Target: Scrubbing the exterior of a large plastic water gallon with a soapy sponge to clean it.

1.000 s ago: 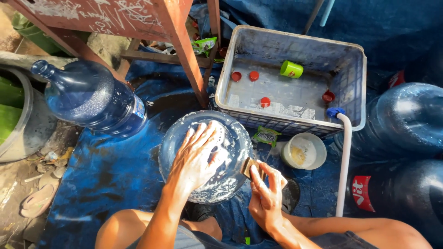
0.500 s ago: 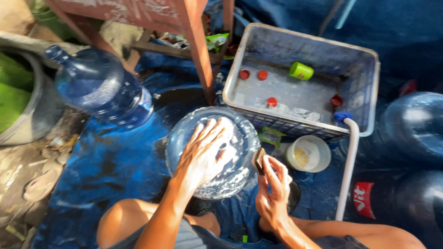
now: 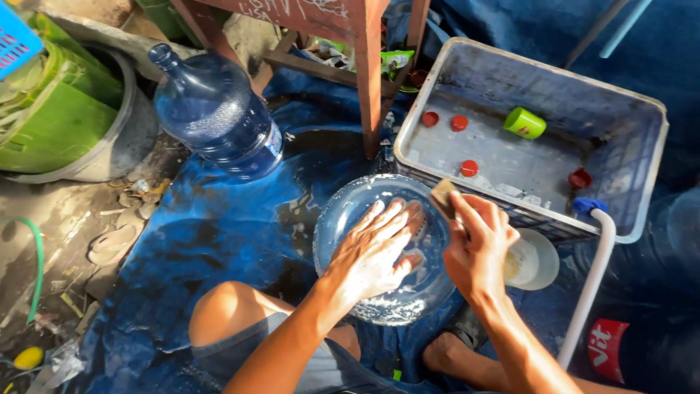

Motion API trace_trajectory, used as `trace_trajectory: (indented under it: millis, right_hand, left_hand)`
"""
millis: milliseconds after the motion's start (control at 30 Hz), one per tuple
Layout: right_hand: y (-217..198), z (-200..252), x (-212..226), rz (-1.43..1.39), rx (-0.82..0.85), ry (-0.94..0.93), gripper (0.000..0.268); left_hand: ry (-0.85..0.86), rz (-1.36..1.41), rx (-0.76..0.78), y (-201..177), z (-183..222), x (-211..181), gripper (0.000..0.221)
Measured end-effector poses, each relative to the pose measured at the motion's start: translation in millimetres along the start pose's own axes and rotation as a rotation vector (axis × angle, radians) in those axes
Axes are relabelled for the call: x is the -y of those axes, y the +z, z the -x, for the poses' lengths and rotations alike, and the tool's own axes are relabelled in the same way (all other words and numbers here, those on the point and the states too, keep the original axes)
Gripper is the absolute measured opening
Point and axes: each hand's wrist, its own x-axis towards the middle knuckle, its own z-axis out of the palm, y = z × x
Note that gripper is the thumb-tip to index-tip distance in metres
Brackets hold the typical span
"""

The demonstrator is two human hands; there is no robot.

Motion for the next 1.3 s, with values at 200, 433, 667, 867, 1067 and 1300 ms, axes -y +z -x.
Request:
trace_trajectory:
  millis: [200,433,667,867,1067,1300]
  right_hand:
    - [8,4,2,0.187,0.110,0.020,0.041]
    - [-6,7,16,0.252,0.064,0.011,0.041]
    - [4,-12,21,0.318,0.115,0.033,0.047]
    - [24,-43,75,0.098,0.295,-0.156,0.072]
    - [26,-48,72,0.024,0.363,-0.139,0.061]
    - [19,-40,89,-0.062,0.474,-0.134,0.072]
  left_hand:
    - [0.058,0.051,-0.020,-9,3,2,0.054]
    - [-0.226,-0.106,-0.407,-32,26,-9,0.053]
    - [-0.638,0.476,-0.395,-4,49,11,0.103]
    - [-0.661,0.488,-0.301,6,30,9,0.101]
    - [-0.780,0.587,-0.243,-6,29,10,0.096]
    - [-0.685,0.547,-0.286,-10,29,6,0.096]
